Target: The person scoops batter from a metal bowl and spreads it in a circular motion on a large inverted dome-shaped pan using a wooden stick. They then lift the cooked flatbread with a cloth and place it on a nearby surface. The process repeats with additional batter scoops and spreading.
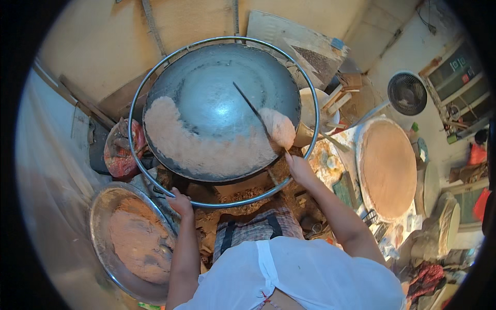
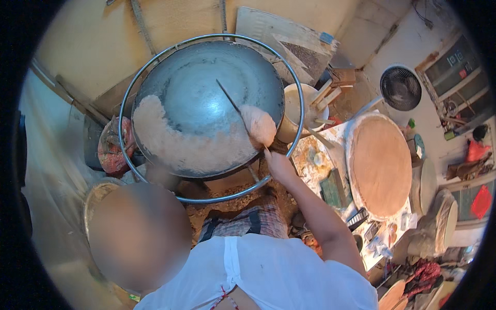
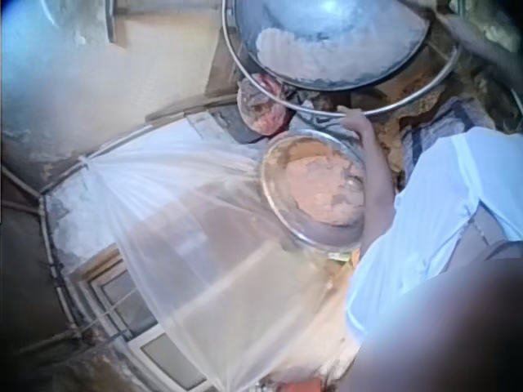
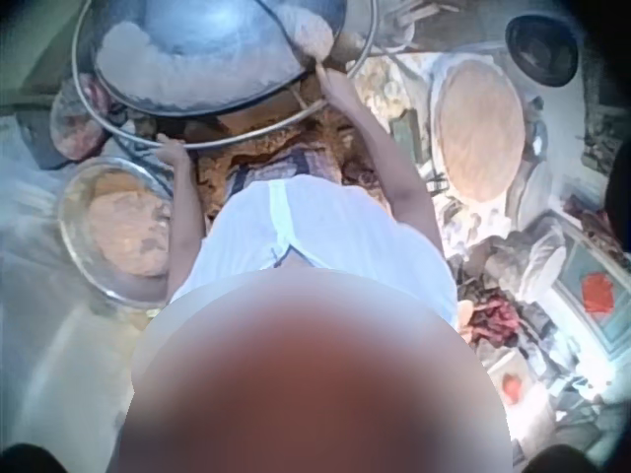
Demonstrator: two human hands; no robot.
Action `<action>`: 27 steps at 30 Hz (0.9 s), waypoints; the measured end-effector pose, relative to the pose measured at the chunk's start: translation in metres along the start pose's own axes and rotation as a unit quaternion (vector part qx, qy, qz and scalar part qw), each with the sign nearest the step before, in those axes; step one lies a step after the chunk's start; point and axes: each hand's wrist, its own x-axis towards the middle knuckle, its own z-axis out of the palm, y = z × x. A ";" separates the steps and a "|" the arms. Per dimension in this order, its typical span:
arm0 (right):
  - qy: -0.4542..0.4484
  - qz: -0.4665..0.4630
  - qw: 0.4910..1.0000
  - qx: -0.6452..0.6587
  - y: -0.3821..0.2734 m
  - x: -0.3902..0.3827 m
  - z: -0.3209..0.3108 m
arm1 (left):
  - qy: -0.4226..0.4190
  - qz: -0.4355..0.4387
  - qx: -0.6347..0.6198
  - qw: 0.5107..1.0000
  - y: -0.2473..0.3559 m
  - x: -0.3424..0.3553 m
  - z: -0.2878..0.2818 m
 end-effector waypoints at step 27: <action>-0.056 0.015 0.994 0.088 -0.049 -0.069 0.021 | -0.002 -0.013 -0.008 1.000 -0.020 0.029 -0.059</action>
